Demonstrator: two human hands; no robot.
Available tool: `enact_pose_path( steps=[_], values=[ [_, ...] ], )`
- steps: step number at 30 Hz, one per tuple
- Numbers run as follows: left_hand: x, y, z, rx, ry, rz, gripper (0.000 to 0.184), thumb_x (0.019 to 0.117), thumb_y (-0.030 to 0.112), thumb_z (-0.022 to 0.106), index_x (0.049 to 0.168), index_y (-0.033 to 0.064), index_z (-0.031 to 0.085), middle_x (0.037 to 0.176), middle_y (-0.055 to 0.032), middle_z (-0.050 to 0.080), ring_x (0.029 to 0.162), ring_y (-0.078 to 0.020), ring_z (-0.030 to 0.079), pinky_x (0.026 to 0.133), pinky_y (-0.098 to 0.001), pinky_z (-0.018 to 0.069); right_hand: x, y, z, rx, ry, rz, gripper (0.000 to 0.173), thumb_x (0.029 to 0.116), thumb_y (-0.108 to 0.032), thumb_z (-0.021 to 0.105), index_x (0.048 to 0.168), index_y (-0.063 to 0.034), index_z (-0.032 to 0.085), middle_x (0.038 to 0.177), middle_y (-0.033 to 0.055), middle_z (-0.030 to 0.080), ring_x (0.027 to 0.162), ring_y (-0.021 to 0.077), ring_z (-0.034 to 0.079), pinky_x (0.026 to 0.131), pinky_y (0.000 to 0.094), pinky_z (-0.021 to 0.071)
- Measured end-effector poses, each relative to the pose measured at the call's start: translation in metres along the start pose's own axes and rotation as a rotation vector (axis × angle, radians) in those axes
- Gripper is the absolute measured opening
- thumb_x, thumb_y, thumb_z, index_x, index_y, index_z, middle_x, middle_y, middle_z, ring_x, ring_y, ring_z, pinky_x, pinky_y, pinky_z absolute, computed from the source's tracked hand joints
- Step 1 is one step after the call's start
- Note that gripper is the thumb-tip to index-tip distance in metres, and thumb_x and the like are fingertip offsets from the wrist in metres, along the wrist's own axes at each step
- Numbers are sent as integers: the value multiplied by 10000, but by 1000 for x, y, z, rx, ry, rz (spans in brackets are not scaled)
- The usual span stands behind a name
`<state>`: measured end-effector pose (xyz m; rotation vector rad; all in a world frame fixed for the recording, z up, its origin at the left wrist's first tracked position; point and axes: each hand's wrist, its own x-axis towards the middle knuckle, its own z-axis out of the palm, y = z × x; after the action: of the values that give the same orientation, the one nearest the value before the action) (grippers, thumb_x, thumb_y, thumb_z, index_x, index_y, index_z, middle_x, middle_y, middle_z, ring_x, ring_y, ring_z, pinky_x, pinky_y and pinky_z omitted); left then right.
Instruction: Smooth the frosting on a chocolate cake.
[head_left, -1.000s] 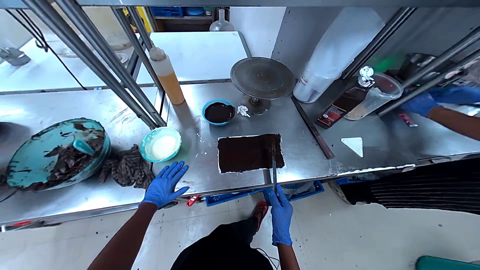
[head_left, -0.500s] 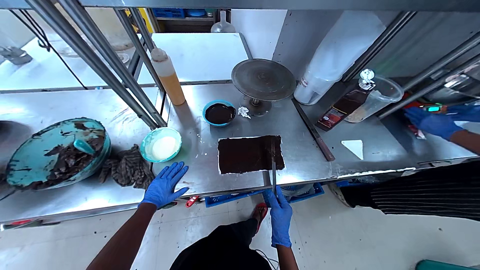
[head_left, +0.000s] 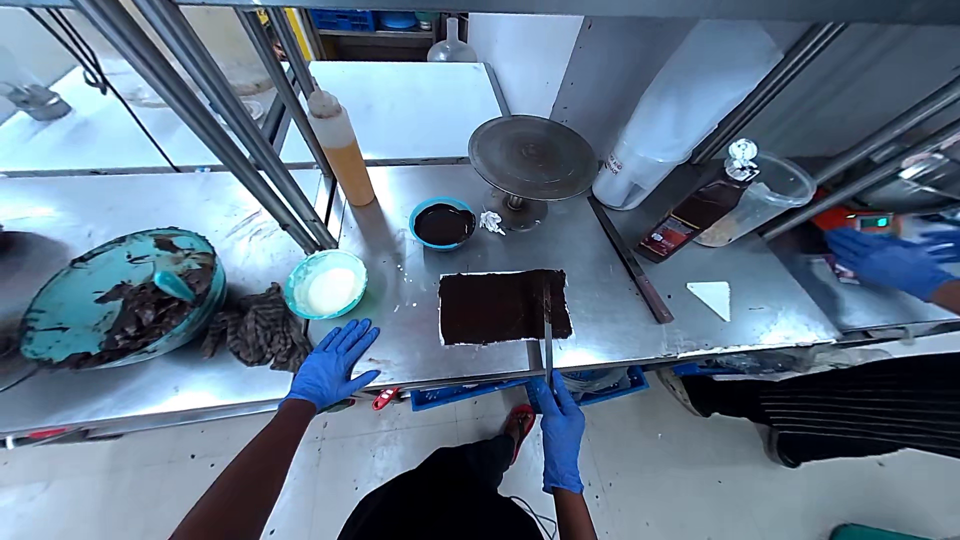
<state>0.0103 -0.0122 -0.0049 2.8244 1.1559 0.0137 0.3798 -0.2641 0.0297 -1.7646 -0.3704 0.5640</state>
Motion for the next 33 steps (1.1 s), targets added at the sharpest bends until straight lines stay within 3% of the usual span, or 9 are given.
enact_pose_path(
  steps=[33],
  values=[
    [1, 0, -1, 7, -14, -7, 885, 900, 794, 369, 1611, 269, 341, 1681, -6, 301, 1561, -238, 250, 1259, -496, 215, 0, 4, -1, -2, 16, -20, 418, 971, -127, 663, 1365, 11, 640, 1367, 179, 656, 1202, 222, 668, 1042, 387, 519]
  ],
)
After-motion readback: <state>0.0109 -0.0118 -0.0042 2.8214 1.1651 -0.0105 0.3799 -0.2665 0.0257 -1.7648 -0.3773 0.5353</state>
